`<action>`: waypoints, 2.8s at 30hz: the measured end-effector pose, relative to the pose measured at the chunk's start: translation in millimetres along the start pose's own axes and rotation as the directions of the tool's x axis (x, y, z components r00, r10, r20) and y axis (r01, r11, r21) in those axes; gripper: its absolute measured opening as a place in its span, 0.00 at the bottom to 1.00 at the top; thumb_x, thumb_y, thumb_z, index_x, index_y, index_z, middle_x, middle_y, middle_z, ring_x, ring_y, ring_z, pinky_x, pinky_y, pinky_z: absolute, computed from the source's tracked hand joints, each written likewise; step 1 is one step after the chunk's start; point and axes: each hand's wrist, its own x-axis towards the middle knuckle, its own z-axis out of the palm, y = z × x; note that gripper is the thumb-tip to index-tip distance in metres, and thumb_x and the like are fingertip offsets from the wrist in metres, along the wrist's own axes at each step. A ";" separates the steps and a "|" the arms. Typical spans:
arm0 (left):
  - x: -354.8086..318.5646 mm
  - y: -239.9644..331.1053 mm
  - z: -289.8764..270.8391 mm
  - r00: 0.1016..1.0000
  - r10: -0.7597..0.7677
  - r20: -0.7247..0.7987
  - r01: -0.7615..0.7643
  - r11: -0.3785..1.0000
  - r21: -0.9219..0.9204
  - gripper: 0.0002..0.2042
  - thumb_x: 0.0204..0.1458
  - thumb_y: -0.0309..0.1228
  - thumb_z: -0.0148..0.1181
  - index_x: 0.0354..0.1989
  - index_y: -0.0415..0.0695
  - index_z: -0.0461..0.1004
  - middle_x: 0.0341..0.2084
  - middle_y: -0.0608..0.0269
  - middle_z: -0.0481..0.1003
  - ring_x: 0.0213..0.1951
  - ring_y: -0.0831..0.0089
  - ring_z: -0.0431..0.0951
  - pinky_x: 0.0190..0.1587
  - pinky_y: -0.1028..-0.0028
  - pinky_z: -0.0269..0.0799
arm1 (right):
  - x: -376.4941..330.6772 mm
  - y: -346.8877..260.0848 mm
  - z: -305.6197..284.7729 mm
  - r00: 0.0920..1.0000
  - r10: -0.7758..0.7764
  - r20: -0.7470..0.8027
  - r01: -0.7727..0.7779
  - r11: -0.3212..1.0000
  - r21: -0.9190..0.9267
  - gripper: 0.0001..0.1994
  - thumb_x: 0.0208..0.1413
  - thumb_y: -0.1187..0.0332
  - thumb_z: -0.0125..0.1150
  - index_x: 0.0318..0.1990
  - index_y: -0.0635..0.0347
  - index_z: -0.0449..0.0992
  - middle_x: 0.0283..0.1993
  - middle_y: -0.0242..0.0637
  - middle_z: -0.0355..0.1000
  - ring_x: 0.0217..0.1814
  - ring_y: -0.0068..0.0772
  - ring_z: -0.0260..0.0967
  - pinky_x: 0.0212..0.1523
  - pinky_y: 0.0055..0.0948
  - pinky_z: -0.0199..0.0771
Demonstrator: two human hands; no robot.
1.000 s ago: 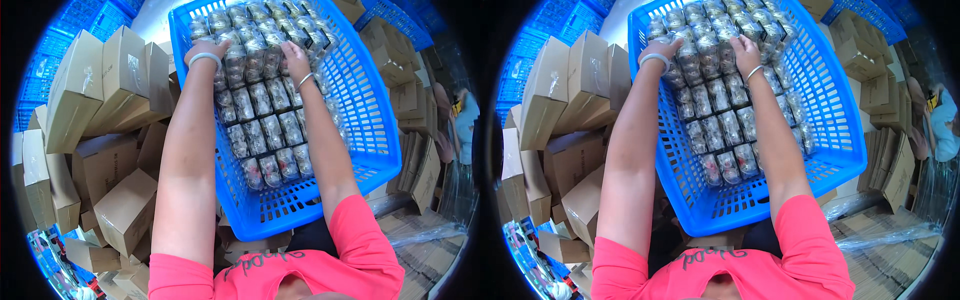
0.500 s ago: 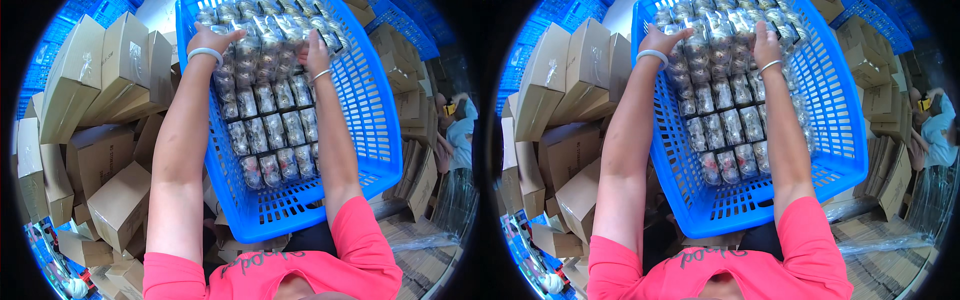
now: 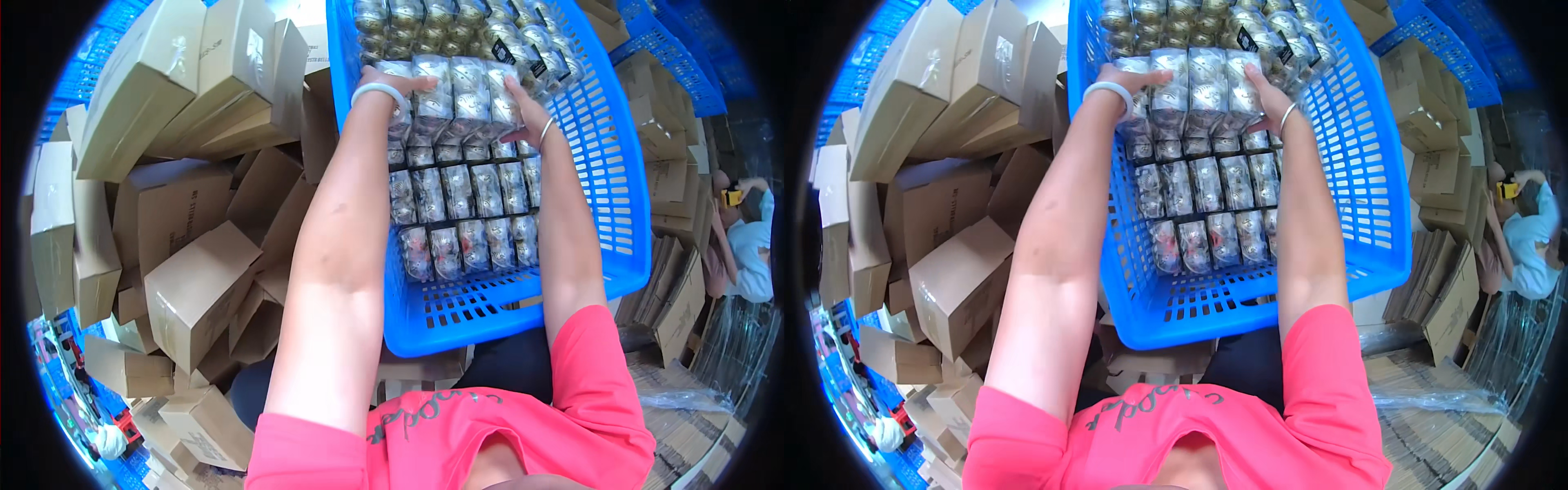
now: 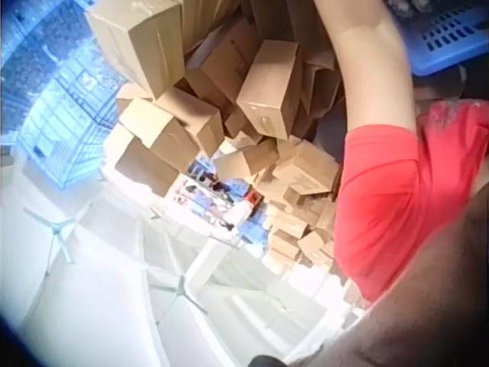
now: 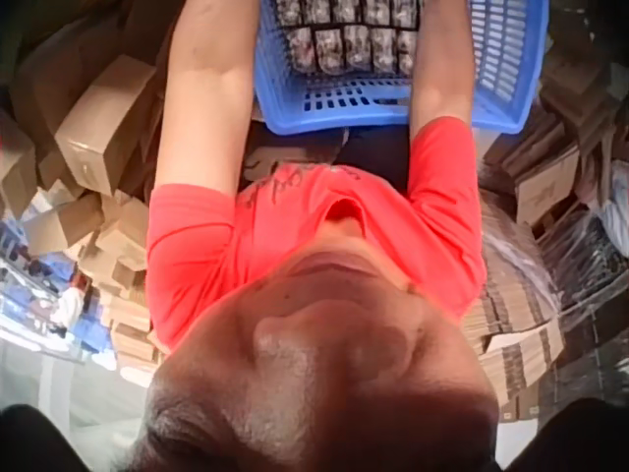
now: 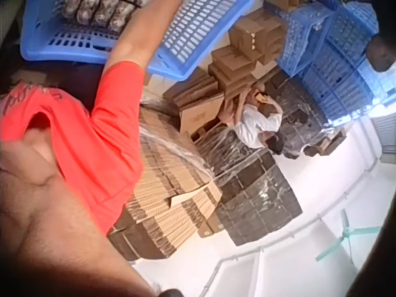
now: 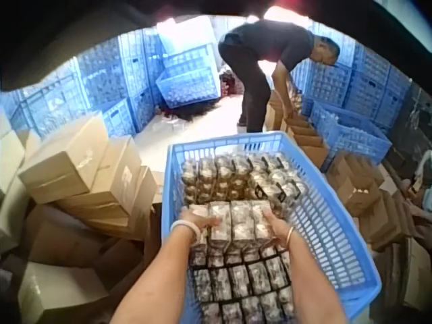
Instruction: Packaging spherical ornaments from a plastic crate into cardboard boxes while sitting on the floor.
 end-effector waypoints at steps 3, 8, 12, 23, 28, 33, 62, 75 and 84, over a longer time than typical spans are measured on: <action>8.4 -43.1 2.9 0.953 0.302 -0.036 -0.304 0.945 -0.121 0.31 0.28 0.36 0.73 0.42 0.35 0.70 0.37 0.56 0.74 0.40 0.69 0.73 0.45 0.71 0.67 | -1.9 25.9 -1.0 0.999 -0.032 0.034 0.029 0.996 0.080 0.34 0.49 0.38 0.42 0.57 0.52 0.60 0.55 0.35 0.62 0.52 0.33 0.62 0.46 0.41 0.66; -169.2 41.1 -83.6 0.827 0.503 0.251 -0.534 0.842 0.074 0.36 0.28 0.40 0.71 0.48 0.37 0.64 0.36 0.53 0.73 0.36 0.67 0.75 0.40 0.74 0.70 | -167.2 -15.9 -61.2 0.894 -0.443 -0.066 0.446 0.866 0.226 0.22 0.56 0.54 0.46 0.53 0.57 0.64 0.49 0.30 0.65 0.47 0.21 0.63 0.44 0.24 0.65; -296.2 24.3 -154.2 0.550 0.825 -0.131 -0.671 0.344 -0.657 0.23 0.35 0.23 0.67 0.42 0.35 0.65 0.29 0.60 0.73 0.35 0.77 0.73 0.36 0.79 0.69 | -305.0 -37.1 -13.6 0.712 -0.695 -0.096 0.681 0.653 0.331 0.21 0.56 0.55 0.45 0.50 0.62 0.63 0.43 0.35 0.67 0.39 0.27 0.66 0.42 0.27 0.66; -453.1 -202.3 -149.4 0.819 0.558 -0.134 -0.485 0.548 -0.681 0.47 0.30 0.23 0.71 0.58 0.40 0.44 0.52 0.54 0.58 0.52 0.68 0.63 0.51 0.69 0.64 | -432.3 136.7 148.5 0.582 -0.789 -0.199 0.810 0.538 0.235 0.39 0.47 0.55 0.61 0.60 0.63 0.45 0.55 0.42 0.56 0.55 0.31 0.57 0.52 0.27 0.61; -442.2 -271.7 -97.3 0.858 0.513 -0.024 -0.402 0.641 -0.653 0.47 0.28 0.24 0.72 0.58 0.39 0.46 0.52 0.54 0.58 0.52 0.68 0.62 0.53 0.71 0.62 | -441.4 218.0 157.4 0.712 -0.665 -0.227 0.702 0.689 0.180 0.36 0.49 0.52 0.57 0.59 0.64 0.47 0.56 0.44 0.56 0.56 0.32 0.57 0.55 0.29 0.58; -425.6 -306.8 -65.8 0.927 0.357 0.114 -0.257 0.827 -0.501 0.48 0.27 0.30 0.74 0.57 0.35 0.47 0.49 0.51 0.62 0.50 0.67 0.65 0.51 0.72 0.63 | -422.0 256.6 149.6 0.798 -0.548 -0.252 0.545 0.834 -0.087 0.33 0.48 0.53 0.58 0.57 0.59 0.53 0.48 0.46 0.66 0.49 0.36 0.66 0.47 0.30 0.66; -292.1 -358.0 -58.3 0.994 0.052 -0.100 -0.036 0.987 0.157 0.28 0.37 0.37 0.64 0.49 0.39 0.66 0.43 0.48 0.70 0.47 0.56 0.69 0.50 0.67 0.64 | -281.8 293.9 174.9 0.904 -0.183 -0.386 0.127 0.978 -0.166 0.24 0.44 0.71 0.57 0.50 0.69 0.63 0.42 0.43 0.70 0.42 0.30 0.69 0.42 0.25 0.67; -281.2 -342.0 -16.0 0.986 -0.138 0.090 0.059 0.806 0.589 0.13 0.40 0.34 0.55 0.32 0.41 0.76 0.36 0.49 0.73 0.40 0.57 0.74 0.43 0.65 0.68 | -236.3 271.4 154.4 0.968 -0.138 -0.209 -0.098 0.558 -0.824 0.17 0.50 0.59 0.44 0.41 0.59 0.72 0.43 0.50 0.69 0.46 0.50 0.66 0.46 0.40 0.66; -424.1 -276.6 -31.0 0.826 0.197 0.528 -0.438 0.814 0.382 0.15 0.41 0.33 0.55 0.39 0.42 0.73 0.32 0.52 0.74 0.36 0.56 0.74 0.38 0.65 0.69 | -240.5 257.6 204.8 0.930 -0.072 0.360 0.367 0.133 -0.921 0.16 0.52 0.68 0.44 0.48 0.46 0.69 0.45 0.44 0.69 0.47 0.46 0.67 0.45 0.40 0.68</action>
